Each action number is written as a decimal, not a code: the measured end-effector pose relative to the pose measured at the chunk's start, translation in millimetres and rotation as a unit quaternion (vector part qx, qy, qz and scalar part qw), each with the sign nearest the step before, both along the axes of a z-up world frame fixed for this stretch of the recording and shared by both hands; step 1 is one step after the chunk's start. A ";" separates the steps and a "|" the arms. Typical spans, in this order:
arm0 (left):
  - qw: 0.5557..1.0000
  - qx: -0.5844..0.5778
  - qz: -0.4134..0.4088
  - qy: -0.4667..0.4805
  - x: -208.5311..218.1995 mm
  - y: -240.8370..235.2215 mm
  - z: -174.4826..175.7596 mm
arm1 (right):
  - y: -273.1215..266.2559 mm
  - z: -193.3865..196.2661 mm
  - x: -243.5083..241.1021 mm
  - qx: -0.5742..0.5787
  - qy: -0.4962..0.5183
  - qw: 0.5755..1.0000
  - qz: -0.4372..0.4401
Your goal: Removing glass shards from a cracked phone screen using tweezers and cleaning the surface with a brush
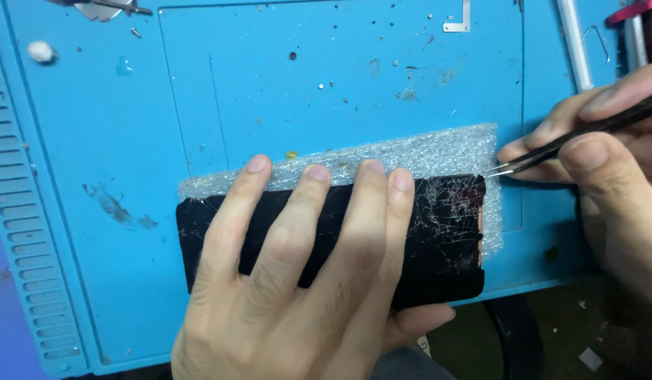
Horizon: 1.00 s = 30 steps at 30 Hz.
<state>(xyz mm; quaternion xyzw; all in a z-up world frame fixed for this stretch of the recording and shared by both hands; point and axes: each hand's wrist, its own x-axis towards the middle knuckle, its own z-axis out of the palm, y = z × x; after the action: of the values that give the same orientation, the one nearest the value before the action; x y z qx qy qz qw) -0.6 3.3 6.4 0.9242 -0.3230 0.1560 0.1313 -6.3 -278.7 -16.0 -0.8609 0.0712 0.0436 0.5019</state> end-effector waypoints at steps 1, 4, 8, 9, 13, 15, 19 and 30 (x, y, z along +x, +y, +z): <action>1.000 0.000 0.001 0.000 -0.7 0.2 0.1 | 1.5 0.6 -0.3 0.000 0.000 1.000 0.001; 1.000 -0.002 0.007 0.000 -1.5 0.9 0.3 | 6.1 2.6 -0.4 -0.002 0.006 1.000 -0.005; 1.000 0.003 0.004 0.005 -1.9 0.9 0.8 | 5.6 5.0 -0.9 -0.007 0.002 1.000 0.003; 1.000 0.005 0.002 0.006 -1.5 1.0 1.2 | 4.2 4.9 -0.5 -0.004 0.005 1.000 0.009; 1.000 0.004 0.001 0.003 -1.2 0.6 1.1 | 2.0 2.6 -2.1 0.001 0.005 1.000 0.007; 1.000 0.002 0.005 0.004 -1.3 0.2 1.6 | 0.6 0.3 -2.8 0.006 0.005 1.000 0.001; 1.000 0.005 0.002 -0.002 -0.7 0.2 1.5 | 2.8 1.2 -3.9 0.019 0.013 1.000 -0.012; 1.000 -0.001 0.003 0.012 -1.5 1.7 1.7 | -30.0 -13.3 -11.1 0.052 0.005 0.999 -0.006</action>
<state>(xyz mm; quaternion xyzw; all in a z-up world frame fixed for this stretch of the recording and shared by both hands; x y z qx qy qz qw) -2.1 5.1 8.1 0.9267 -0.3186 0.1454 0.1359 -17.4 -308.7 -29.3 -0.8328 0.0765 0.0490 0.5461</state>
